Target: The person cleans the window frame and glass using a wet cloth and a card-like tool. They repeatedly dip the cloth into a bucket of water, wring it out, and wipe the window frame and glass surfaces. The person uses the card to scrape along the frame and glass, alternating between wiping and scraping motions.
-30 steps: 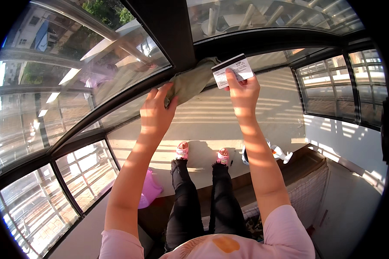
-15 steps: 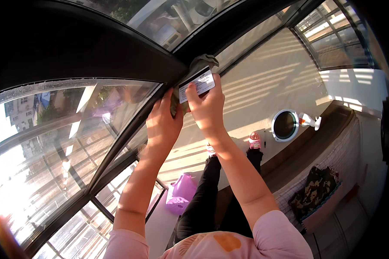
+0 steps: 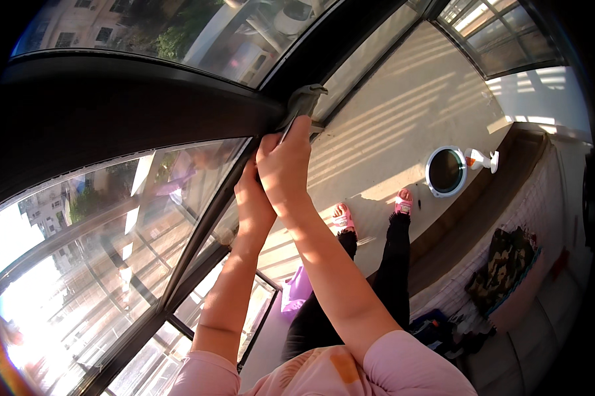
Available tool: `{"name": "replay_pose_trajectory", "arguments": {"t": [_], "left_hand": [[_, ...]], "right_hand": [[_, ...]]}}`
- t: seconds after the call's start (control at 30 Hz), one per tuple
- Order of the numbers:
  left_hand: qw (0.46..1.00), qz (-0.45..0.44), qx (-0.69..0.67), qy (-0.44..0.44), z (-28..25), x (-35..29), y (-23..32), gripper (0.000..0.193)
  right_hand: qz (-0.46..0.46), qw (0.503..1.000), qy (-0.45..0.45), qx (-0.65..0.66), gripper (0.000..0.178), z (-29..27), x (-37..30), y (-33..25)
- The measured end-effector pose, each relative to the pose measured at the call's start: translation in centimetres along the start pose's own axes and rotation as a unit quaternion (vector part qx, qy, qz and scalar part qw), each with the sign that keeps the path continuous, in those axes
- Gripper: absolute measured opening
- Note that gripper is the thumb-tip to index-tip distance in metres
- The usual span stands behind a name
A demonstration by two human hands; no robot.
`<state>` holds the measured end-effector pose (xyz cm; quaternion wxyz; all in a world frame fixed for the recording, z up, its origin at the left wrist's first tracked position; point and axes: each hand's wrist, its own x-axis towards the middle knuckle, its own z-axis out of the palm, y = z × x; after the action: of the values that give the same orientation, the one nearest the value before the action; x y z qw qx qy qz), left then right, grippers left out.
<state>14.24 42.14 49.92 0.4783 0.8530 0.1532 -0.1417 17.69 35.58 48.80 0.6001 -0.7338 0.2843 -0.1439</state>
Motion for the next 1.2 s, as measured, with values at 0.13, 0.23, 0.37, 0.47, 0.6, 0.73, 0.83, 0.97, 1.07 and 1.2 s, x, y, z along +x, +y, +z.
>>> {"name": "replay_pose_trajectory", "arguments": {"t": [0.13,0.23,0.37,0.47,0.6,0.73,0.83,0.97,1.07,1.2], "left_hand": [[0.999,0.006,-0.027,-0.023,0.2,-0.1,-1.2,0.053],[0.993,0.106,0.004,-0.044,0.3,-0.1,-1.6,0.062],[0.994,0.097,0.037,-0.047,0.4,-0.2,-1.0,0.046],[0.989,0.112,0.087,-0.029,0.4,0.5,-0.3,0.057],[0.994,0.101,-0.017,-0.042,1.1,0.6,0.7,0.051],[0.996,0.041,0.069,-0.05,1.2,1.1,1.7,0.043],[0.995,0.083,0.047,-0.033,1.7,0.6,1.8,0.038],[0.987,0.029,0.094,-0.129,4.2,1.0,4.2,0.023],[0.966,0.217,0.027,-0.135,6.9,2.3,2.7,0.028],[0.996,0.073,0.042,-0.035,6.6,0.1,4.4,0.038]], "right_hand": [[0.008,1.0,-0.007,0.001,0.017,-0.5,0.0,0.3],[-0.023,0.998,0.007,0.053,0.018,-0.6,-1.0,2.2],[0.052,0.987,-0.021,0.148,0.015,-1.4,-1.0,1.4],[0.057,0.996,-0.026,0.071,0.015,-1.1,0.0,0.7],[0.044,0.998,-0.028,0.02,0.014,-1.1,2.2,-1.3],[0.185,0.967,-0.116,0.131,0.02,-2.4,4.0,-1.2],[0.16,0.973,-0.128,0.106,0.024,-2.4,4.6,-1.0],[0.141,0.98,-0.119,0.076,0.03,-3.5,7.1,-0.2],[0.106,0.983,-0.141,0.053,0.033,-3.6,8.2,-0.8],[0.096,0.982,-0.148,0.071,0.032,-4.7,8.5,0.3]]}}
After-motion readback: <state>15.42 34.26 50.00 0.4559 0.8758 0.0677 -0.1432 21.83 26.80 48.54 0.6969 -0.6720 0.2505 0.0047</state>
